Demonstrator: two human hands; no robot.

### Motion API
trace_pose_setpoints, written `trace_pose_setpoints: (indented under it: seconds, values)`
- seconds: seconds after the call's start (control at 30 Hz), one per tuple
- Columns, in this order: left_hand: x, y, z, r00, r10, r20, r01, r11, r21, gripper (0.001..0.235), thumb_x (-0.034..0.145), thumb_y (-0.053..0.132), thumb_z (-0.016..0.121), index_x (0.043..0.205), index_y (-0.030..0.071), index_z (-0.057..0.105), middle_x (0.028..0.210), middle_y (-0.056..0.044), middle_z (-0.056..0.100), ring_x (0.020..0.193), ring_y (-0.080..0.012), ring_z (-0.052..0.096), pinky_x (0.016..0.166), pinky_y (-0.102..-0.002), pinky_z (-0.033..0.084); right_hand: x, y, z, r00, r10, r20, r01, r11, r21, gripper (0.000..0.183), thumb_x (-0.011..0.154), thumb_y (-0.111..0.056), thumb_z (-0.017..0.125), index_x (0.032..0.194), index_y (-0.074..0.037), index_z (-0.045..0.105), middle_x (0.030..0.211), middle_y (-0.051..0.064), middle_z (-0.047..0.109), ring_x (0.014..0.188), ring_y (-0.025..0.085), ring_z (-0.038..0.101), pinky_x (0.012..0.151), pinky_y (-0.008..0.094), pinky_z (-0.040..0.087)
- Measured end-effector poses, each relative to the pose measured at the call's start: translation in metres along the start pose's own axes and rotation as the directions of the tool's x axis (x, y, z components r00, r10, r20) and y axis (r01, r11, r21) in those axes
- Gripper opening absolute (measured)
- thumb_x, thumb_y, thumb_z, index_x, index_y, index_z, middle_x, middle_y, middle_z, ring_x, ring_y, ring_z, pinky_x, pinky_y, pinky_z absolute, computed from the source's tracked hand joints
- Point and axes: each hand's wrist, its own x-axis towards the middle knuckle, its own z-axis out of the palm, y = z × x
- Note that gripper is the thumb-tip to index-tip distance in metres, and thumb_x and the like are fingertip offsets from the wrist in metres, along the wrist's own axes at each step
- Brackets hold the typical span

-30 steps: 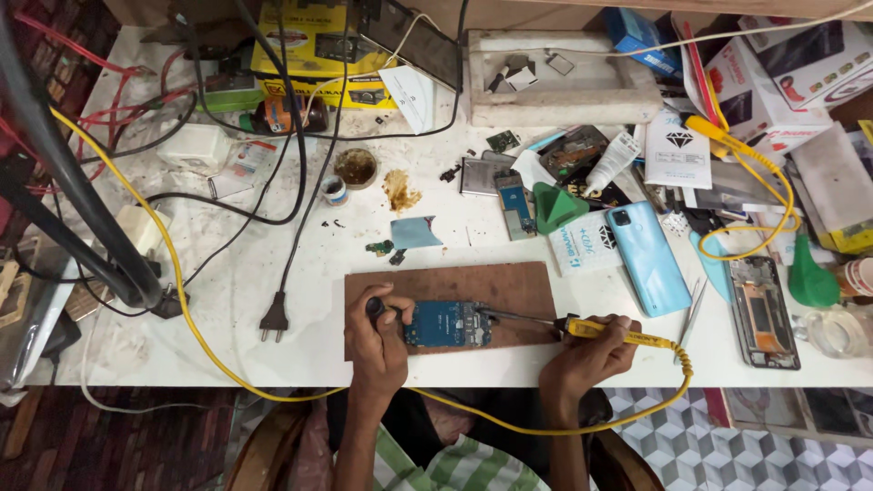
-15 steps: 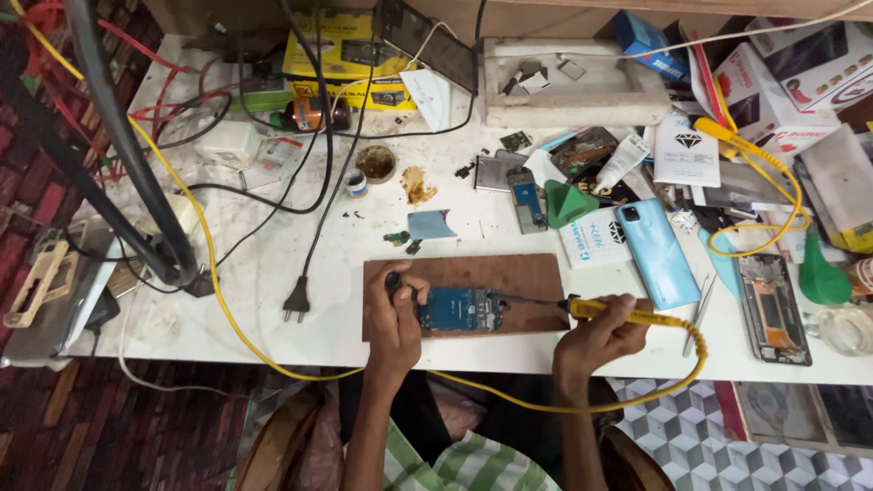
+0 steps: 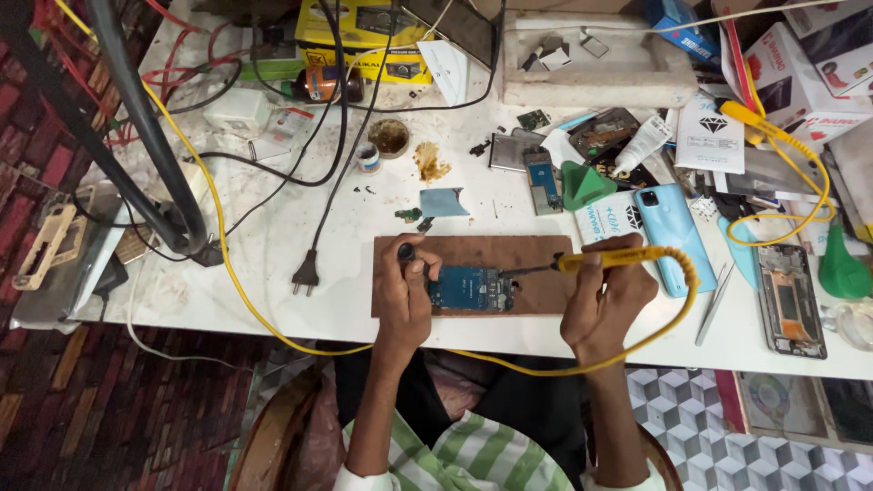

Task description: The person uses a soldering iron and a screwdriver to work on a blue circuit board placed on a wooden block. They repeatedly apply heat to specific points on the board while holding it steady, occasionally adjusting the board's position. The workspace is cluttered with various electronic parts and tools.

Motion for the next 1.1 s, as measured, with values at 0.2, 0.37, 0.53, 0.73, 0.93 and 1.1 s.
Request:
trace_pose_setpoints:
  seconds: [0.2,0.37,0.53,0.73,0.93,1.1]
  values:
    - [0.001,0.001,0.000,1.000,0.008,0.019,-0.008,1.000,0.009,0.033,0.116,0.026,0.035,0.135,0.001,0.046,0.080,-0.009,0.063,0.073,-0.0158,0.059,0.073,-0.032,0.052,-0.002,0.007,-0.004,0.994,0.102,0.024,-0.103,0.993,0.065,0.018,0.113,-0.012,0.049,0.108,0.005,0.051,0.073,0.015,0.061,0.057,0.023,0.055,0.055,0.036,0.037]
    - [-0.001,-0.001,-0.001,0.998,0.061,0.022,-0.062,0.997,0.038,0.032,0.117,0.024,0.033,0.135,0.001,0.046,0.079,-0.008,0.061,0.071,-0.0158,0.059,0.071,-0.032,0.051,-0.020,0.027,0.001,0.974,0.224,-0.012,-0.220,0.963,0.155,0.019,0.111,-0.016,0.052,0.107,0.003,0.054,0.064,0.008,0.055,0.052,0.014,0.048,0.050,0.031,0.033]
    - [0.004,0.004,-0.002,0.999,0.022,-0.045,-0.020,0.999,0.025,0.032,0.116,0.025,0.035,0.132,0.000,0.048,0.076,-0.008,0.061,0.069,-0.0160,0.058,0.070,-0.032,0.051,-0.026,0.048,0.006,0.922,0.382,-0.060,-0.319,0.840,0.439,0.020,0.111,-0.021,0.054,0.107,-0.002,0.058,0.067,0.003,0.049,0.053,0.008,0.042,0.047,0.026,0.032]
    - [0.003,0.007,-0.004,0.997,0.000,-0.080,0.002,1.000,0.019,0.035,0.115,0.028,0.036,0.129,-0.001,0.050,0.076,-0.008,0.060,0.069,-0.0162,0.056,0.071,-0.033,0.050,0.013,0.066,0.034,0.883,0.464,0.072,-0.361,0.571,0.738,0.021,0.109,-0.025,0.055,0.112,-0.004,0.054,0.089,0.009,0.065,0.051,0.011,0.053,0.043,0.024,0.040]
    - [0.004,0.009,-0.004,0.997,-0.019,-0.074,0.019,1.000,-0.003,0.036,0.114,0.029,0.036,0.130,0.000,0.051,0.077,-0.008,0.059,0.069,-0.0158,0.056,0.071,-0.032,0.050,0.049,0.068,0.084,0.890,0.187,0.417,-0.419,0.695,0.584,0.020,0.107,-0.020,0.055,0.115,-0.002,0.057,0.107,0.015,0.075,0.061,0.013,0.067,0.045,0.023,0.043]
    - [0.002,0.009,-0.005,0.998,-0.027,-0.065,0.029,0.999,0.018,0.034,0.114,0.026,0.037,0.133,0.001,0.050,0.076,-0.007,0.059,0.069,-0.0162,0.057,0.069,-0.032,0.050,0.056,0.067,0.097,0.873,0.103,0.478,-0.378,0.762,0.526,0.019,0.106,-0.017,0.056,0.117,-0.001,0.057,0.109,0.014,0.076,0.064,0.012,0.068,0.046,0.022,0.044]
